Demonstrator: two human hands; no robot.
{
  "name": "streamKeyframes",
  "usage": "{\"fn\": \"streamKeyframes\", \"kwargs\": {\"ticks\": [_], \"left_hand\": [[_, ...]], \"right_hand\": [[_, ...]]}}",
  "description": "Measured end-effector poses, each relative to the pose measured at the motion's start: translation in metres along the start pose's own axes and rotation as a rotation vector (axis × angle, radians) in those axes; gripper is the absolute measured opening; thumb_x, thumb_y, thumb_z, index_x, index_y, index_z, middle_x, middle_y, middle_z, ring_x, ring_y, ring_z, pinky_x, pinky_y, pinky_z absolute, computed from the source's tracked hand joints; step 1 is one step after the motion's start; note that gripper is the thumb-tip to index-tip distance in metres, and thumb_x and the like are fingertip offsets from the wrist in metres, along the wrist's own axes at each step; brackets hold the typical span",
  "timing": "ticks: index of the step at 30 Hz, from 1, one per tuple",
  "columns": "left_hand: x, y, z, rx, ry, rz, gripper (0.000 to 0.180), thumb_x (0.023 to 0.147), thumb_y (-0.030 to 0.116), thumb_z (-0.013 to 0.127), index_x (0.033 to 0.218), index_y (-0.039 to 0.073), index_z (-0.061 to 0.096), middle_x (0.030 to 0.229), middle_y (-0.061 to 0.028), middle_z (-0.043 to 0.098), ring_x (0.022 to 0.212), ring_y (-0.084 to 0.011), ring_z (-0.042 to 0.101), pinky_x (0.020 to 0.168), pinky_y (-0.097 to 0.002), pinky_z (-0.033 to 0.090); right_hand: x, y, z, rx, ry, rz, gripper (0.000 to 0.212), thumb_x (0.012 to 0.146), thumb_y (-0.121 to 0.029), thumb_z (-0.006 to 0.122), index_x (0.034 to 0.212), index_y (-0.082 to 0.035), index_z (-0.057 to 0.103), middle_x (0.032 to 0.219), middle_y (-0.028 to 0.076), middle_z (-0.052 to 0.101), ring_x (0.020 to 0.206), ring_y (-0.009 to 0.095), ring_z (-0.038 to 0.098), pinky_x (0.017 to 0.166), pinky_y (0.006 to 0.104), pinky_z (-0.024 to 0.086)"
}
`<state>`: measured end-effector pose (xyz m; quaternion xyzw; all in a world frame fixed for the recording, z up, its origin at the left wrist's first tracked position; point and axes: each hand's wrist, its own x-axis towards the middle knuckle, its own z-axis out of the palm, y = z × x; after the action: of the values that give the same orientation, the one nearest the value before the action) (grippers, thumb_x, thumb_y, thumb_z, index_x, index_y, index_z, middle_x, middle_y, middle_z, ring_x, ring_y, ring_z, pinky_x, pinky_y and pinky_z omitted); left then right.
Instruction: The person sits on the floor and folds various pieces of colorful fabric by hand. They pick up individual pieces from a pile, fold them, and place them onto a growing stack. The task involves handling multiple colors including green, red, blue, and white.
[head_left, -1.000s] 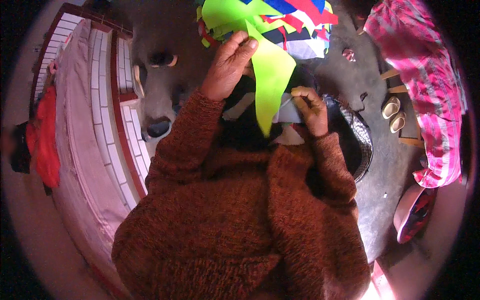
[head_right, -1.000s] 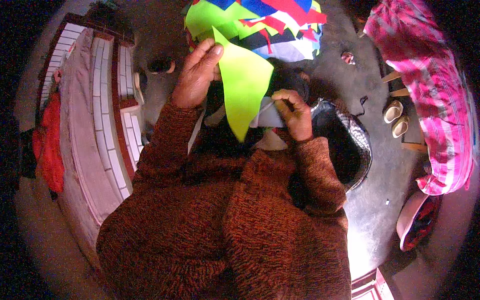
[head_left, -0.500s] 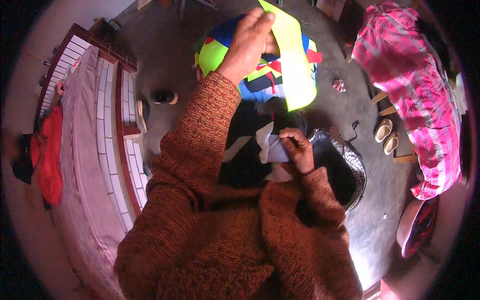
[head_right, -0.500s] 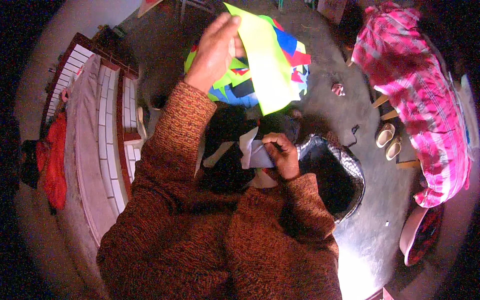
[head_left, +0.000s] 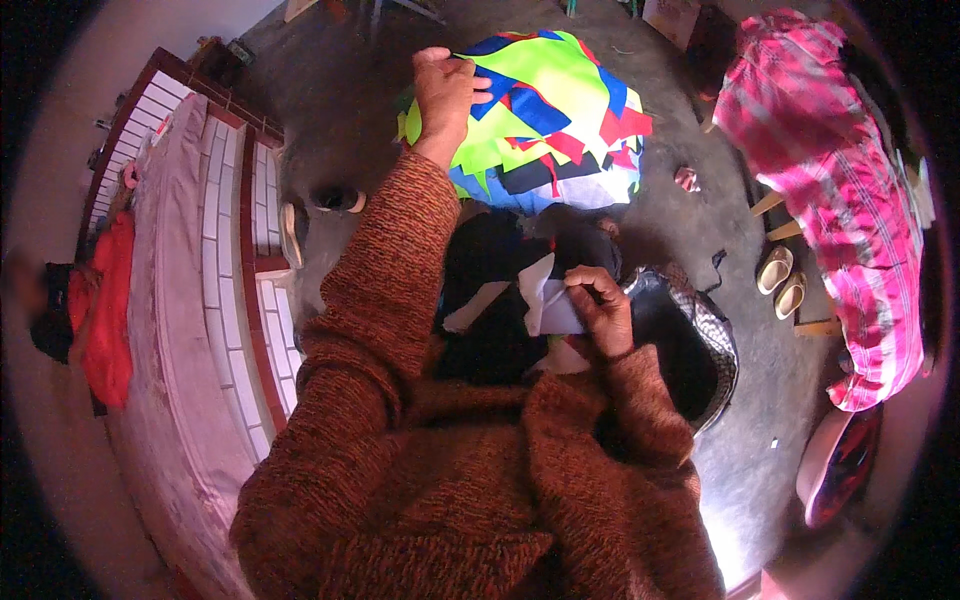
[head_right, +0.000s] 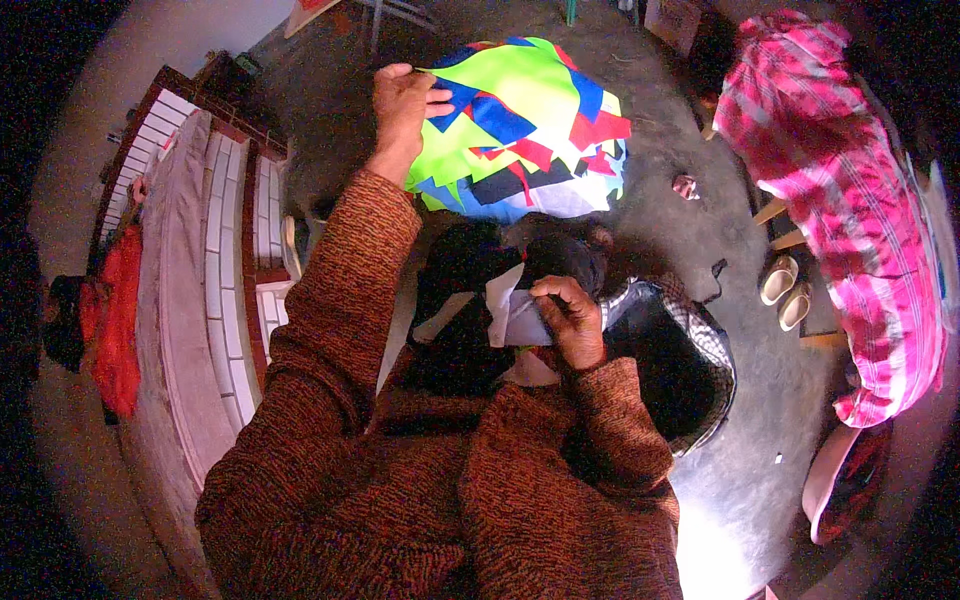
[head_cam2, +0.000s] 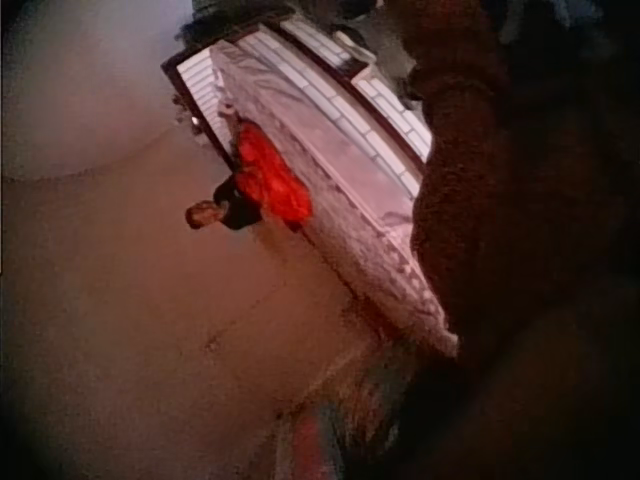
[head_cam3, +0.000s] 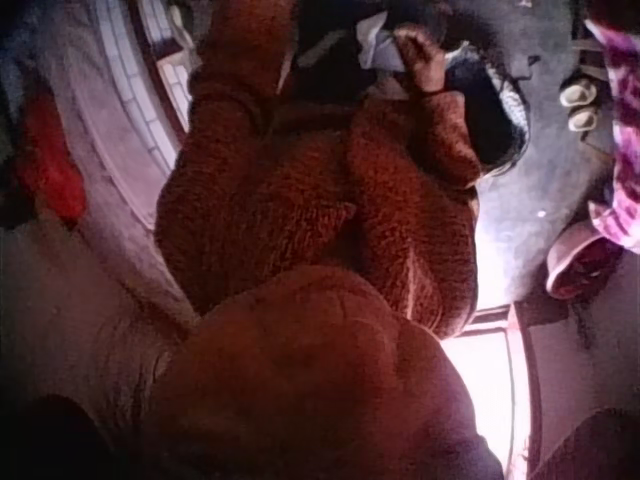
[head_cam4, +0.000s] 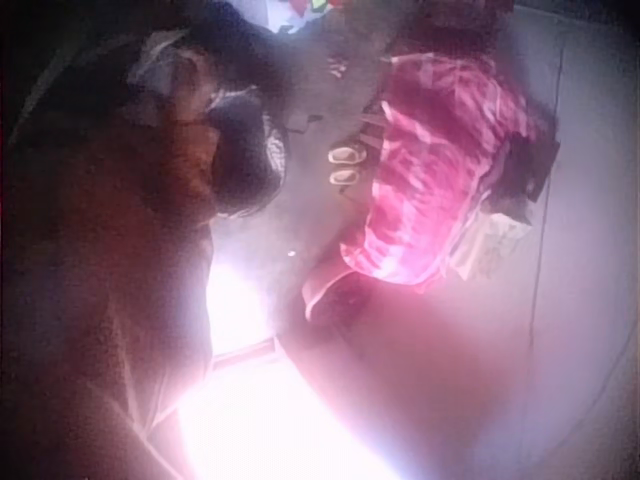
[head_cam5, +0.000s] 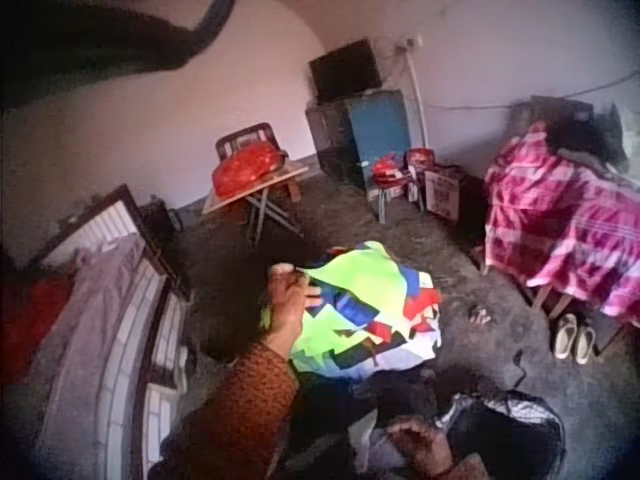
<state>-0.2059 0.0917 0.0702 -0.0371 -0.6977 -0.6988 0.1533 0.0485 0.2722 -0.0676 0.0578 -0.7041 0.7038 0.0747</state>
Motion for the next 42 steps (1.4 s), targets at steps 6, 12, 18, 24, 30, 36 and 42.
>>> {"fn": "streamKeyframes", "kwargs": {"ticks": [6, 12, 18, 24, 30, 36, 42], "left_hand": [[-0.012, 0.011, -0.001, 0.944, -0.11, 0.869, 0.043, 0.081, 0.026, 0.063, 0.123, 0.021, 0.05, 0.132, -0.009, 0.043, 0.127, -0.0298, 0.034, 0.102, -0.0531, 0.025], [-0.019, -0.027, -0.003, 1.244, -0.334, 0.826, 0.047, 0.086, 0.045, 0.051, 0.131, 0.032, 0.045, 0.143, -0.0022, 0.033, 0.133, -0.0273, 0.028, 0.103, -0.0588, 0.019], [-0.023, -0.022, -0.01, 1.239, -0.356, 0.895, 0.045, 0.084, 0.048, 0.053, 0.125, 0.03, 0.05, 0.138, -0.0051, 0.039, 0.129, -0.0276, 0.033, 0.1, -0.0595, 0.022], [-0.075, -0.008, -0.048, 0.559, -0.537, 0.519, 0.033, 0.084, 0.025, 0.065, 0.112, 0.008, 0.06, 0.109, -0.0085, 0.062, 0.102, -0.0203, 0.058, 0.087, -0.0322, 0.045], [-0.15, -0.024, -0.109, 0.415, -0.671, 0.059, 0.028, 0.084, 0.019, 0.065, 0.108, 0.005, 0.062, 0.102, -0.0069, 0.064, 0.094, -0.0149, 0.06, 0.082, -0.0278, 0.047], [-0.195, -0.026, -0.117, 0.425, -0.721, -0.137, 0.034, 0.081, 0.02, 0.067, 0.11, 0.004, 0.06, 0.109, -0.0099, 0.062, 0.101, -0.021, 0.059, 0.09, -0.0326, 0.045], [-0.206, -0.02, -0.105, 0.454, -0.74, 0.061, 0.036, 0.075, 0.026, 0.069, 0.104, 0.006, 0.062, 0.104, -0.0141, 0.062, 0.097, -0.029, 0.06, 0.085, -0.0339, 0.046]], "right_hand": [[-0.001, -0.005, 0.002, -0.033, 0.002, 0.001, 0.018, 0.082, 0.007, 0.058, 0.093, -0.006, 0.062, 0.1, 0.008, 0.06, 0.095, 0.018, 0.057, 0.084, 0.0286, 0.044], [-0.001, -0.004, 0.002, -0.01, -0.003, 0.009, 0.017, 0.082, 0.007, 0.058, 0.094, -0.005, 0.061, 0.1, 0.008, 0.06, 0.096, 0.018, 0.056, 0.085, 0.029, 0.043], [-0.002, 0.0, 0.002, -0.077, 0.008, -0.007, 0.014, 0.083, 0.005, 0.059, 0.093, -0.004, 0.061, 0.098, 0.007, 0.06, 0.093, 0.017, 0.056, 0.084, 0.0288, 0.044], [-0.001, -0.004, 0.003, -0.028, -0.007, -0.021, 0.014, 0.084, 0.003, 0.059, 0.094, -0.006, 0.062, 0.1, 0.006, 0.06, 0.096, 0.017, 0.056, 0.085, 0.0285, 0.043], [-0.003, -0.001, 0.005, 0.026, 0.009, 0.09, 0.018, 0.082, 0.006, 0.059, 0.094, -0.007, 0.063, 0.101, 0.005, 0.061, 0.098, 0.016, 0.056, 0.087, 0.0282, 0.042], [-0.002, -0.002, 0.005, -0.005, 0.014, 0.06, 0.017, 0.082, 0.007, 0.058, 0.092, -0.006, 0.063, 0.1, 0.005, 0.061, 0.098, 0.016, 0.056, 0.087, 0.028, 0.043], [0.001, -0.001, 0.002, -0.057, -0.007, 0.008, 0.016, 0.083, 0.006, 0.058, 0.094, -0.006, 0.063, 0.099, 0.006, 0.061, 0.097, 0.016, 0.056, 0.086, 0.0281, 0.043]]}}
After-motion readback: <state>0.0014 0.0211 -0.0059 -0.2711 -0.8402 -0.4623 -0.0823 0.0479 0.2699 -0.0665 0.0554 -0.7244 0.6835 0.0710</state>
